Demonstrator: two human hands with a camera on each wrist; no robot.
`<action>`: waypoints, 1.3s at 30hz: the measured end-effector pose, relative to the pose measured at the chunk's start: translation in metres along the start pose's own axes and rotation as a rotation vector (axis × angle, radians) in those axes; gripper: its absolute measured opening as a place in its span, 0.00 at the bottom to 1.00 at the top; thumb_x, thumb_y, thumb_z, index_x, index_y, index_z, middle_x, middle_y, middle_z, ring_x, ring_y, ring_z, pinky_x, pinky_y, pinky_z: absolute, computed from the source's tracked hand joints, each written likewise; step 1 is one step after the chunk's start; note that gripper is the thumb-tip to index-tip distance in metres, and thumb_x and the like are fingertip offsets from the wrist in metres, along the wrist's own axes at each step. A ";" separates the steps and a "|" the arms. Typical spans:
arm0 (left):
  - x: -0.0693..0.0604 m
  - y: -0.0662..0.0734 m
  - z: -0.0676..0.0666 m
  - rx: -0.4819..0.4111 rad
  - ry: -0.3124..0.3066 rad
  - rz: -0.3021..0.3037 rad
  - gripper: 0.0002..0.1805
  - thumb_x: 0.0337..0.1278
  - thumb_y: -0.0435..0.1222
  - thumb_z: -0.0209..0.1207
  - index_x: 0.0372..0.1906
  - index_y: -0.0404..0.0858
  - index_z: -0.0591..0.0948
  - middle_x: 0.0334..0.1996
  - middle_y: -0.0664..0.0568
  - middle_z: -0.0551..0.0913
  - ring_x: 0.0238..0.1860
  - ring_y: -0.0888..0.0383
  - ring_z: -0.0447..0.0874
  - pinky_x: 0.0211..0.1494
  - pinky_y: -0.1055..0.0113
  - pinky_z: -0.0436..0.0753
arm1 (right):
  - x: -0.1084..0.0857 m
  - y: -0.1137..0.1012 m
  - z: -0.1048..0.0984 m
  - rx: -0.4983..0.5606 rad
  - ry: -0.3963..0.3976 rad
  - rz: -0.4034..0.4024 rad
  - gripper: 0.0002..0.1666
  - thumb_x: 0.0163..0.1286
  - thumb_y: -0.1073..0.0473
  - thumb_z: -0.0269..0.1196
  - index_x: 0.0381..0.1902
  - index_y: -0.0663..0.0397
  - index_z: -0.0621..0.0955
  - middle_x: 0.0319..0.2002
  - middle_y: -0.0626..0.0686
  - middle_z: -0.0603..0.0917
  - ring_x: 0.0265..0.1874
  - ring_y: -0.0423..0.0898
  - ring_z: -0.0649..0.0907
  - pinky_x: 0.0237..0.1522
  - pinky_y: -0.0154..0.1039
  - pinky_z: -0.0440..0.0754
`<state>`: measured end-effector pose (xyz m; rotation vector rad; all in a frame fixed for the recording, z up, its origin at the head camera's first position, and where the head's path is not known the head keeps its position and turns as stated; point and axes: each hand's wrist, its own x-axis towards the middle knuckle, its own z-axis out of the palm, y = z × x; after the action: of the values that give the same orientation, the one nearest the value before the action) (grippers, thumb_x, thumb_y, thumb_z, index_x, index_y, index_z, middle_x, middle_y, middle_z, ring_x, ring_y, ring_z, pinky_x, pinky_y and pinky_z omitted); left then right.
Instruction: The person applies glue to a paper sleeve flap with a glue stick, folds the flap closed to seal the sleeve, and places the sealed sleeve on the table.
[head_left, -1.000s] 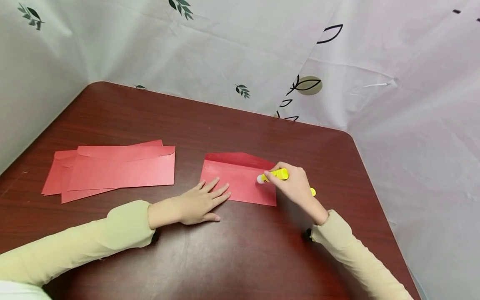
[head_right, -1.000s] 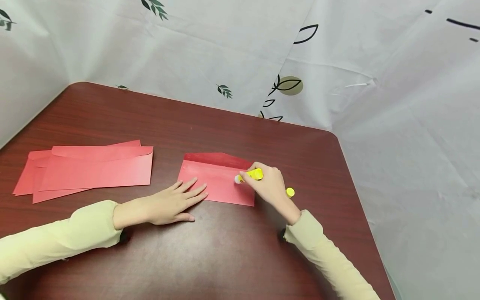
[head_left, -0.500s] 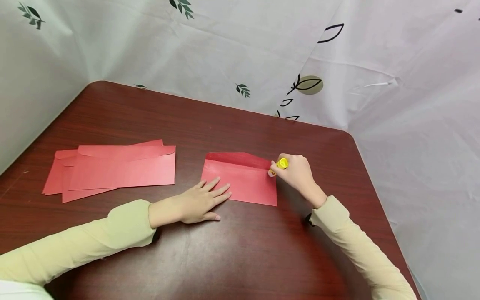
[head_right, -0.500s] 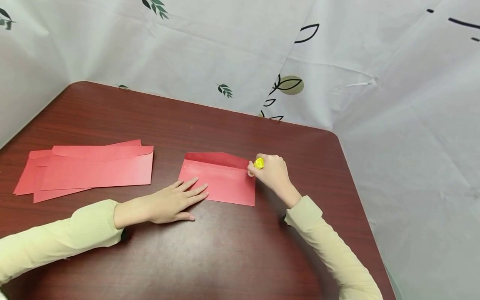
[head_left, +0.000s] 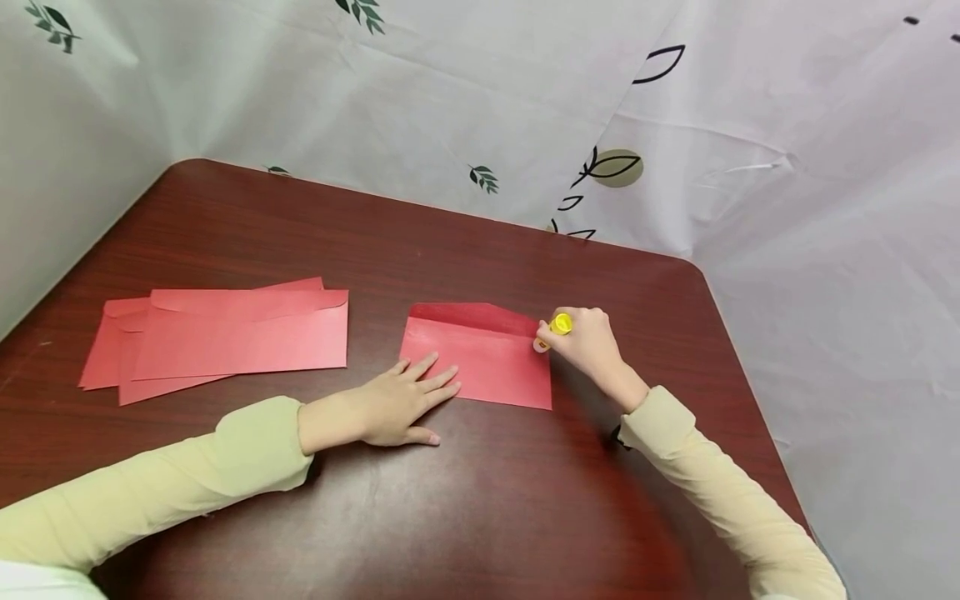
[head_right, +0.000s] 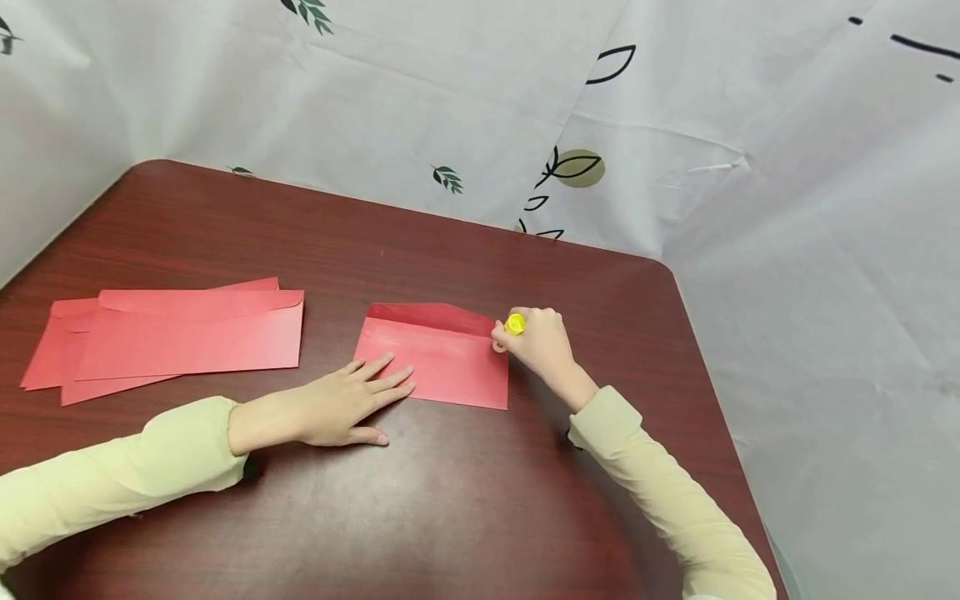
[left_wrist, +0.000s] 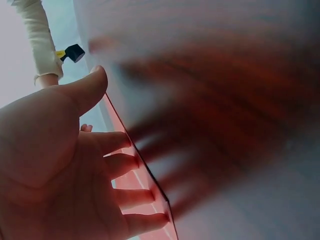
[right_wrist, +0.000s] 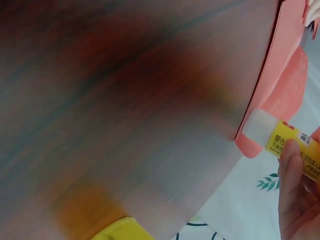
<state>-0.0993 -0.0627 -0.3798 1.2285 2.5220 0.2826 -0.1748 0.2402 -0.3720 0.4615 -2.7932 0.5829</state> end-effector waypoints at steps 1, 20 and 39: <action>0.000 0.000 -0.001 -0.001 -0.008 -0.005 0.40 0.61 0.54 0.57 0.73 0.39 0.62 0.75 0.44 0.56 0.75 0.36 0.46 0.70 0.36 0.57 | 0.000 -0.001 0.000 0.007 0.000 -0.006 0.14 0.59 0.54 0.63 0.16 0.52 0.78 0.11 0.47 0.76 0.11 0.41 0.71 0.17 0.33 0.72; 0.002 0.003 -0.004 -0.079 -0.042 -0.042 0.36 0.67 0.53 0.51 0.73 0.38 0.61 0.75 0.44 0.55 0.76 0.36 0.43 0.74 0.44 0.55 | 0.015 -0.019 0.011 0.039 -0.106 0.004 0.14 0.59 0.53 0.66 0.19 0.54 0.80 0.13 0.48 0.77 0.13 0.41 0.74 0.19 0.33 0.72; 0.002 0.002 -0.002 -0.068 -0.054 -0.033 0.39 0.64 0.54 0.53 0.73 0.39 0.60 0.76 0.44 0.54 0.76 0.36 0.42 0.74 0.43 0.56 | 0.028 -0.041 0.028 0.111 -0.088 -0.116 0.14 0.60 0.53 0.66 0.19 0.54 0.80 0.13 0.48 0.78 0.12 0.39 0.74 0.19 0.31 0.74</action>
<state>-0.1003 -0.0600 -0.3778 1.1529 2.4637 0.3202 -0.1904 0.1852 -0.3744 0.6825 -2.8024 0.7105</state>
